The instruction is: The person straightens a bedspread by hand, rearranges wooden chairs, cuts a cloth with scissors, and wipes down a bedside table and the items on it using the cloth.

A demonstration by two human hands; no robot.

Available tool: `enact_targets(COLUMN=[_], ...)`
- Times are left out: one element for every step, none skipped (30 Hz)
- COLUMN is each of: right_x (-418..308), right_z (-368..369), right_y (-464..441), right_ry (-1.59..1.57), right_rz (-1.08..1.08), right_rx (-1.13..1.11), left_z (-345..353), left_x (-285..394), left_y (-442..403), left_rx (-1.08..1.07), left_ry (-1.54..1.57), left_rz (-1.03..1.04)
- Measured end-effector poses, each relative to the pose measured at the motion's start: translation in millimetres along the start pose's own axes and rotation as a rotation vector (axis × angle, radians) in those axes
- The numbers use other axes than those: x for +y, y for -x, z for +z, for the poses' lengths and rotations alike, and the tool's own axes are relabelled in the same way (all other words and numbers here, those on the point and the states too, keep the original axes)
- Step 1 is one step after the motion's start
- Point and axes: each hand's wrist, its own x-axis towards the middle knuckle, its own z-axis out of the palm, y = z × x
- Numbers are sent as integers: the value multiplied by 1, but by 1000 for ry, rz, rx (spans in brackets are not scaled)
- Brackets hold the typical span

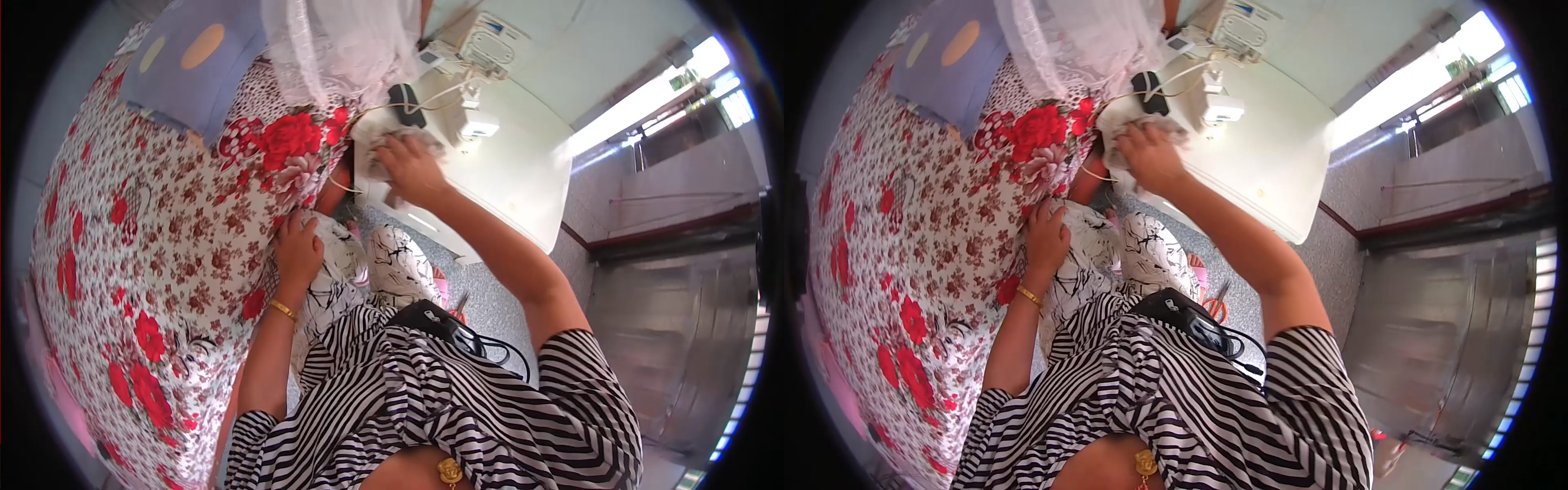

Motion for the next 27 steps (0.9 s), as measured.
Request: enact_targets(right_x=[-5,-5,-2,0,2,6,12,18,23,29,34,38,42,45,49,53,54,56,58,61,64,69,83,101,118,131,145], right_z=[2,1,-5,-10,-15,-19,-25,-31,-36,-41,-49,-57,-66,-74,-80,-85,-93,-102,-111,-121,-133,-141,-146,-151,-155,-156,-155], right_y=[-3,-1,6,13,20,32,49,67,86,107,126,145,162,179,196,211,224,235,242,246,246,248,250,251,249,244,239], right_ry=[1,1,5,-20,-46,-45,-10,25,43,61,47,34,13,-7,-2,3,5,9,14,17,-23,-64,-58,-75,-93,-86,25], right_rz=[20,39,62,47,30,47,45,40,73,105,142,179,238,297,336,373,374,425,474,469,585,701,694,834,975,966,900], right_rx=[15,27,28,-1,-30,-31,-30,-31,-52,-73,-114,-154,-190,-225,-239,-254,-249,-263,-277,-272,-302,-330,-321,-340,-357,-349,-192], left_z=[-5,-5,-4,-3,-1,-1,-2,-2,-2,-2,-3,-3,-3,-4,-5,-5,-5,-5,-4,-4,-4,-5,-5,-6,-7,-8,-7], left_x=[2,4,4,3,0,-1,-1,0,1,1,2,2,1,1,1,2,2,2,1,-1,0,0,1,2,3,4,5], left_y=[0,1,2,3,4,4,3,3,2,2,2,3,3,3,3,3,3,3,4,4,5,5,4,3,2,1,0], left_rx=[-20,-25,-27,-28,-21,-27,-20,-11,-13,-29,-47,-48,-39,-28,-27,-33,-38,-32,-29,-25,-16,-25,-33,-21,-34,-46,-36], left_ry=[0,0,-18,-36,-26,-25,-19,-12,-11,-17,-23,-23,-21,-18,-19,-23,-26,-27,-15,-2,-1,-4,-8,-6,-9,-10,-7], left_rz=[-6,18,3,-15,3,18,27,34,42,24,4,9,27,46,51,46,38,38,39,38,35,30,26,22,18,13,8])
